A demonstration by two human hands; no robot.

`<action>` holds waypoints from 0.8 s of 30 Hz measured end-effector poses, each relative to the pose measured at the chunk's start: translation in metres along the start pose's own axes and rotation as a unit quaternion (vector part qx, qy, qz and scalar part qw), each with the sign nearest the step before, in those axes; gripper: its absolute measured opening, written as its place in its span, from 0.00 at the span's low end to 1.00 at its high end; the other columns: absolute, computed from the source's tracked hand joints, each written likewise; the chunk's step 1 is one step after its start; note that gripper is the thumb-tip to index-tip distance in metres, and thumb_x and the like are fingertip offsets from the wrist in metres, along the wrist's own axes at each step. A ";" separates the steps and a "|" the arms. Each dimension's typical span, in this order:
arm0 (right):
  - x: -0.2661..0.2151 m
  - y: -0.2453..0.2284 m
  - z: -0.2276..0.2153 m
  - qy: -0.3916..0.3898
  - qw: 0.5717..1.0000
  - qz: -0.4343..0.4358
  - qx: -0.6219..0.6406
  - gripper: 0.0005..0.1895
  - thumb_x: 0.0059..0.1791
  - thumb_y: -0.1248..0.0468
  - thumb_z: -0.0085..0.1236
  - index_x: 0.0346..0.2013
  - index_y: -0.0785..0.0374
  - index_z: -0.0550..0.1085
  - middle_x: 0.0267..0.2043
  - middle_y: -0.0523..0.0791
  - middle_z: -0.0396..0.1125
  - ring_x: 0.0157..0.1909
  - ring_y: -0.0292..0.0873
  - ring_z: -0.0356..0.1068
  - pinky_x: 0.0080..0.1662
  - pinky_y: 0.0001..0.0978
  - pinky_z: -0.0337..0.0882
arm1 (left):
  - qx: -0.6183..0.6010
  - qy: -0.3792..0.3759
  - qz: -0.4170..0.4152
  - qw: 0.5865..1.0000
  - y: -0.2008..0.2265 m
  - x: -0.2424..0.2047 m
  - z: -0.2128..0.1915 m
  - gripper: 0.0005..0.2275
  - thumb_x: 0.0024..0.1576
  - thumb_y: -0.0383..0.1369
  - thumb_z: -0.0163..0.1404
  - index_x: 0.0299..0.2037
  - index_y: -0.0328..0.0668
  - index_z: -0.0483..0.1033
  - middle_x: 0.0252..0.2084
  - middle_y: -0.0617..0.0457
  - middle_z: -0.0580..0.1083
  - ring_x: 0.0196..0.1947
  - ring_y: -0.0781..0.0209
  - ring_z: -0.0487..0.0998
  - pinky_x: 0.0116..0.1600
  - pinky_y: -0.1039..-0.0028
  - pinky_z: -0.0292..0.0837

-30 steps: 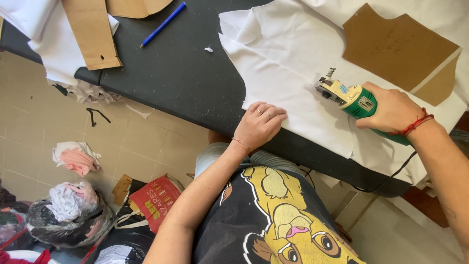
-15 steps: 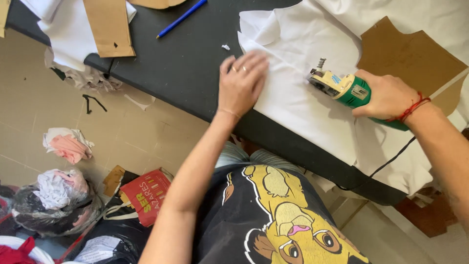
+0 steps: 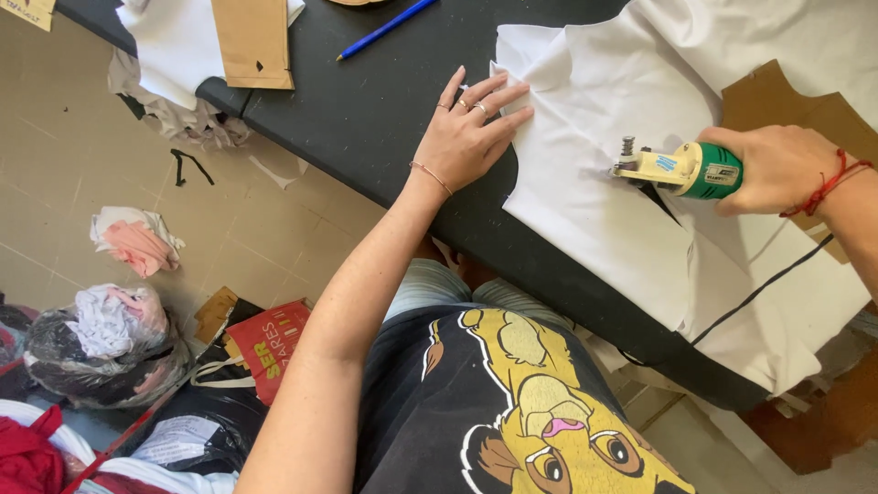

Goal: The person uses a cardboard pattern to trace shapes onto white fabric with a blue pencil. They then use a green electric rotary cutter to cut the fabric along the traced lines. The person stacks the cut fabric pieces and repeats the process with additional patterns and fabric layers.

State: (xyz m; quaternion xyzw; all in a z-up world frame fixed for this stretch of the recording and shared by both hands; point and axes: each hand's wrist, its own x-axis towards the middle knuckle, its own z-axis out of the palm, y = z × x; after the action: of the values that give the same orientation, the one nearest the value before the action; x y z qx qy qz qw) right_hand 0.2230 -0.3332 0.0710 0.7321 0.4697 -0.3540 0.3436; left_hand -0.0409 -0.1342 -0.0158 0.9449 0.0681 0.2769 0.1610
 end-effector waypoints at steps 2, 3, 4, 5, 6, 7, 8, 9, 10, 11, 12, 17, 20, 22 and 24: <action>0.003 0.000 -0.004 -0.005 1.000 -0.020 -0.004 0.31 0.25 0.49 0.55 0.42 0.39 0.62 0.26 0.39 0.70 0.29 0.43 0.71 0.31 0.32 0.69 | -0.003 0.007 -0.003 1.000 0.000 0.002 0.001 0.08 0.54 0.30 0.50 0.43 0.53 0.72 0.50 0.58 0.66 0.52 0.56 0.65 0.57 0.54 0.50; 0.003 -0.001 -0.005 -0.005 1.000 -0.019 -0.003 0.31 0.25 0.49 0.55 0.42 0.39 0.62 0.26 0.39 0.70 0.29 0.43 0.71 0.31 0.32 0.69 | -0.003 0.008 -0.002 1.000 0.000 0.003 0.001 0.08 0.54 0.30 0.50 0.43 0.53 0.72 0.50 0.58 0.66 0.52 0.56 0.65 0.57 0.54 0.50; 0.003 -0.003 -0.006 -0.001 1.000 -0.027 -0.010 0.31 0.25 0.50 0.55 0.42 0.38 0.62 0.26 0.39 0.70 0.29 0.43 0.70 0.30 0.33 0.69 | -0.004 0.009 -0.003 1.000 0.001 0.003 0.001 0.08 0.54 0.30 0.50 0.42 0.53 0.72 0.50 0.58 0.66 0.52 0.56 0.65 0.57 0.54 0.51; 0.004 -0.006 -0.007 0.003 0.999 -0.038 -0.018 0.31 0.25 0.50 0.55 0.43 0.37 0.61 0.26 0.38 0.70 0.30 0.43 0.70 0.30 0.33 0.68 | -0.003 0.009 -0.007 1.000 0.000 0.002 0.000 0.08 0.54 0.30 0.50 0.42 0.53 0.72 0.50 0.58 0.66 0.52 0.56 0.65 0.57 0.54 0.51; 0.004 -0.008 -0.008 0.004 0.999 -0.039 -0.019 0.31 0.25 0.50 0.55 0.43 0.37 0.61 0.26 0.38 0.70 0.30 0.43 0.70 0.30 0.33 0.68 | -0.002 0.009 -0.008 1.000 0.000 0.001 0.001 0.08 0.54 0.30 0.50 0.42 0.53 0.72 0.50 0.58 0.66 0.52 0.56 0.65 0.57 0.54 0.51; 0.004 -0.010 -0.009 0.002 0.999 -0.037 -0.014 0.31 0.25 0.50 0.55 0.42 0.37 0.62 0.26 0.38 0.70 0.29 0.43 0.70 0.30 0.32 0.68 | -0.003 0.007 -0.007 1.000 0.000 0.001 0.002 0.08 0.54 0.30 0.50 0.42 0.53 0.72 0.51 0.58 0.65 0.52 0.56 0.65 0.58 0.54 0.50; 0.003 -0.013 -0.010 -0.001 0.999 -0.034 -0.008 0.30 0.25 0.51 0.55 0.42 0.37 0.62 0.26 0.38 0.70 0.29 0.42 0.70 0.30 0.31 0.68 | -0.005 0.006 -0.006 1.000 -0.001 0.000 0.003 0.08 0.54 0.30 0.50 0.42 0.53 0.72 0.51 0.58 0.65 0.52 0.56 0.64 0.58 0.54 0.50; 0.002 -0.015 -0.009 -0.001 0.999 -0.034 -0.009 0.30 0.25 0.51 0.55 0.42 0.37 0.62 0.26 0.38 0.70 0.29 0.42 0.70 0.30 0.31 0.68 | -0.005 0.006 -0.007 1.000 -0.001 -0.001 0.003 0.08 0.54 0.30 0.50 0.42 0.53 0.72 0.51 0.58 0.65 0.52 0.56 0.64 0.58 0.54 0.50; 0.001 -0.017 -0.009 0.002 0.999 -0.033 -0.002 0.30 0.25 0.50 0.55 0.42 0.38 0.62 0.26 0.39 0.70 0.29 0.43 0.70 0.31 0.33 0.69 | -0.003 0.008 -0.007 1.000 -0.001 -0.001 0.002 0.08 0.54 0.30 0.49 0.42 0.54 0.72 0.51 0.59 0.65 0.52 0.57 0.65 0.58 0.55 0.49; 0.000 -0.018 -0.008 0.006 1.000 -0.030 0.004 0.30 0.26 0.50 0.54 0.42 0.39 0.62 0.26 0.40 0.70 0.30 0.44 0.71 0.31 0.34 0.69 | -0.003 0.011 -0.007 1.000 -0.002 0.000 0.003 0.07 0.54 0.30 0.49 0.42 0.54 0.72 0.51 0.59 0.65 0.52 0.57 0.65 0.58 0.56 0.49; -0.006 -0.023 -0.011 0.006 1.000 -0.029 0.004 0.30 0.26 0.50 0.54 0.42 0.39 0.62 0.26 0.40 0.70 0.30 0.44 0.71 0.31 0.34 0.69 | -0.003 0.012 -0.006 1.000 -0.001 0.000 0.003 0.07 0.54 0.30 0.49 0.42 0.54 0.72 0.51 0.59 0.65 0.52 0.57 0.65 0.58 0.56 0.49; -0.026 -0.044 -0.011 0.000 0.991 0.025 0.133 0.30 0.25 0.54 0.54 0.41 0.47 0.63 0.25 0.48 0.67 0.28 0.50 0.66 0.30 0.36 0.65 | -0.004 0.009 -0.009 1.000 -0.001 0.000 0.001 0.07 0.54 0.30 0.50 0.41 0.53 0.72 0.51 0.59 0.65 0.52 0.57 0.64 0.58 0.55 0.50; -0.028 -0.051 -0.003 0.020 0.983 0.030 0.181 0.28 0.25 0.54 0.56 0.39 0.48 0.63 0.24 0.49 0.66 0.26 0.50 0.65 0.30 0.36 0.65 | -0.005 0.012 -0.010 1.000 -0.002 0.000 0.001 0.07 0.53 0.30 0.50 0.41 0.53 0.73 0.50 0.59 0.65 0.52 0.57 0.65 0.58 0.54 0.50; -0.029 -0.059 0.000 0.028 0.978 0.046 0.199 0.30 0.25 0.54 0.56 0.41 0.48 0.63 0.27 0.50 0.66 0.30 0.53 0.65 0.33 0.38 0.65 | -0.006 0.013 -0.010 1.000 -0.002 0.001 0.000 0.07 0.53 0.30 0.50 0.41 0.53 0.73 0.50 0.59 0.65 0.52 0.58 0.65 0.58 0.55 0.51; -0.032 -0.067 -0.002 0.035 0.973 0.062 0.218 0.31 0.25 0.53 0.56 0.42 0.48 0.63 0.30 0.52 0.66 0.33 0.56 0.65 0.35 0.41 0.64 | -0.008 0.014 -0.010 1.000 -0.001 0.001 0.000 0.07 0.54 0.30 0.50 0.40 0.54 0.73 0.50 0.59 0.66 0.52 0.58 0.65 0.57 0.55 0.51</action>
State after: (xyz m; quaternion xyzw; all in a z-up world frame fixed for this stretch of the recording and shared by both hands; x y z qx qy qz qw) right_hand 0.1508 -0.3245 0.0875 0.8293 0.3466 -0.3994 0.1804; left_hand -0.0401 -0.1326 -0.0154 0.9389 0.0778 0.2887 0.1706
